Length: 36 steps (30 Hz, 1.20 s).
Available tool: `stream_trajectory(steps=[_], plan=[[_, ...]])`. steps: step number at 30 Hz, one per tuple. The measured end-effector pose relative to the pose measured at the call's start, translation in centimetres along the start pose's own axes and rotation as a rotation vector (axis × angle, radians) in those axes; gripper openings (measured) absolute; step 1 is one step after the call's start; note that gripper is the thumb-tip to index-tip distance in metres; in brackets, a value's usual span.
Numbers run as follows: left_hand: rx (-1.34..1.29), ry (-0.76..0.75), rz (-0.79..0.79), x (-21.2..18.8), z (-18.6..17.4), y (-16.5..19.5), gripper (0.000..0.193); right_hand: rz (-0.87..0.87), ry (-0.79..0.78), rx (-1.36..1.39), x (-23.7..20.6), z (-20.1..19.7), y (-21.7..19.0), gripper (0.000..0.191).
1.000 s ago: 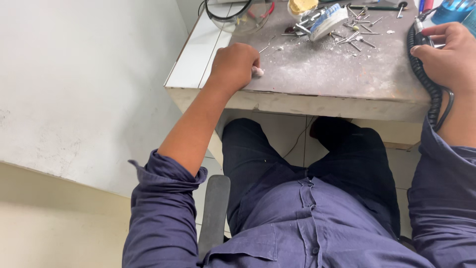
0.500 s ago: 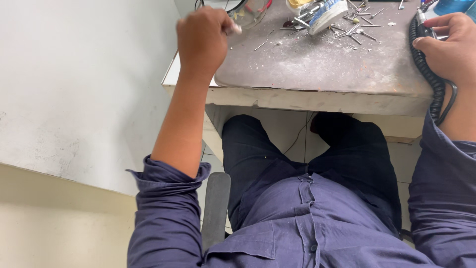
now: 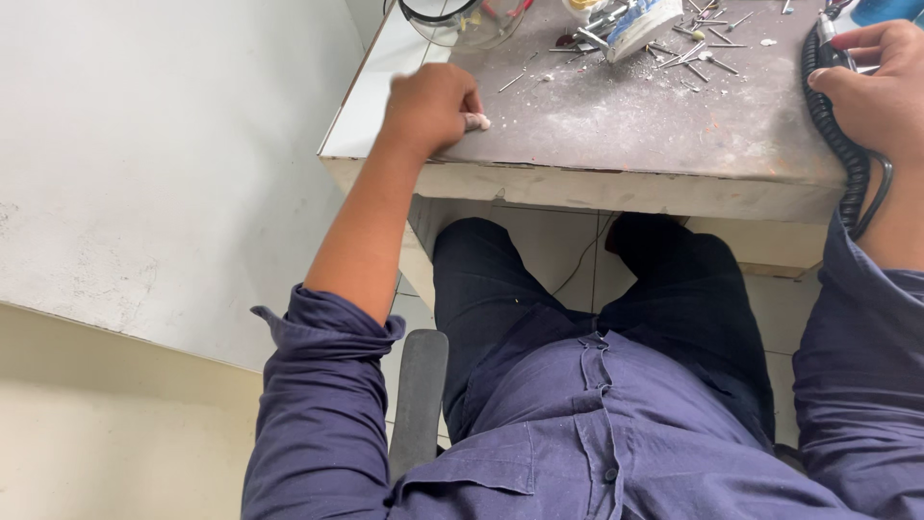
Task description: The person uses a rotary handpiece to grind and smooth a small white denture segment, then fits it into a dental cast to check alignment. The person holds the denture with one hand and operates the rotary tool with the other, then places the segment into the upper jaw of the cast and presses the jaws together.
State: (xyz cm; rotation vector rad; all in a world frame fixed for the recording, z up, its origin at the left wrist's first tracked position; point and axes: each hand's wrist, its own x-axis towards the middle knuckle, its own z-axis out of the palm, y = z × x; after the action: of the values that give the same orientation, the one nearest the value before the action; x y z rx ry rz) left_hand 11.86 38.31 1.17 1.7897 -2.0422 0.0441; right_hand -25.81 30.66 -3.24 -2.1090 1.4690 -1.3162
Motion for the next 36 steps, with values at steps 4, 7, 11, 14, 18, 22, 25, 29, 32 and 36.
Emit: stream_trajectory(steps=[4,7,11,14,18,22,25,29,32,36], plan=[[-0.43,0.384,0.089,-0.2,-0.5,0.0,0.009,-0.007,0.052,0.006,0.0,-0.6,-0.4,0.04],[-1.435,0.426,0.151,-2.1,1.8,0.7,0.022,0.053,0.107,0.06,0.0,-0.8,-0.8,0.041],[-2.098,0.138,0.225,-6.1,7.3,3.1,0.024,0.115,0.091,0.073,-0.1,-0.1,-1.0,0.046],[-2.039,-0.029,0.35,-7.6,9.2,4.6,0.023,0.062,0.076,0.005,-0.2,0.2,-0.6,0.044],[-1.925,-0.079,0.366,-9.7,8.4,6.4,0.025,-0.071,0.11,0.083,-0.7,0.3,0.0,0.041],[-1.888,-0.073,0.406,-11.9,7.0,7.9,0.029,0.099,0.192,0.208,-0.7,-0.3,0.1,0.033],[-1.851,-0.047,0.45,-12.9,6.3,8.5,0.03,-0.095,0.204,0.121,-0.1,-0.9,0.5,0.023],[-1.794,-0.007,0.485,-14.0,5.5,8.8,0.03,-0.066,0.303,0.184,0.9,-1.5,1.6,0.024],[-1.793,0.016,0.498,-14.5,4.9,8.8,0.028,-0.11,0.352,0.211,0.7,-1.8,2.3,0.025],[-1.839,0.055,0.528,-14.8,4.1,9.2,0.025,-0.231,0.432,0.347,-3.6,-2.4,1.1,0.027]])
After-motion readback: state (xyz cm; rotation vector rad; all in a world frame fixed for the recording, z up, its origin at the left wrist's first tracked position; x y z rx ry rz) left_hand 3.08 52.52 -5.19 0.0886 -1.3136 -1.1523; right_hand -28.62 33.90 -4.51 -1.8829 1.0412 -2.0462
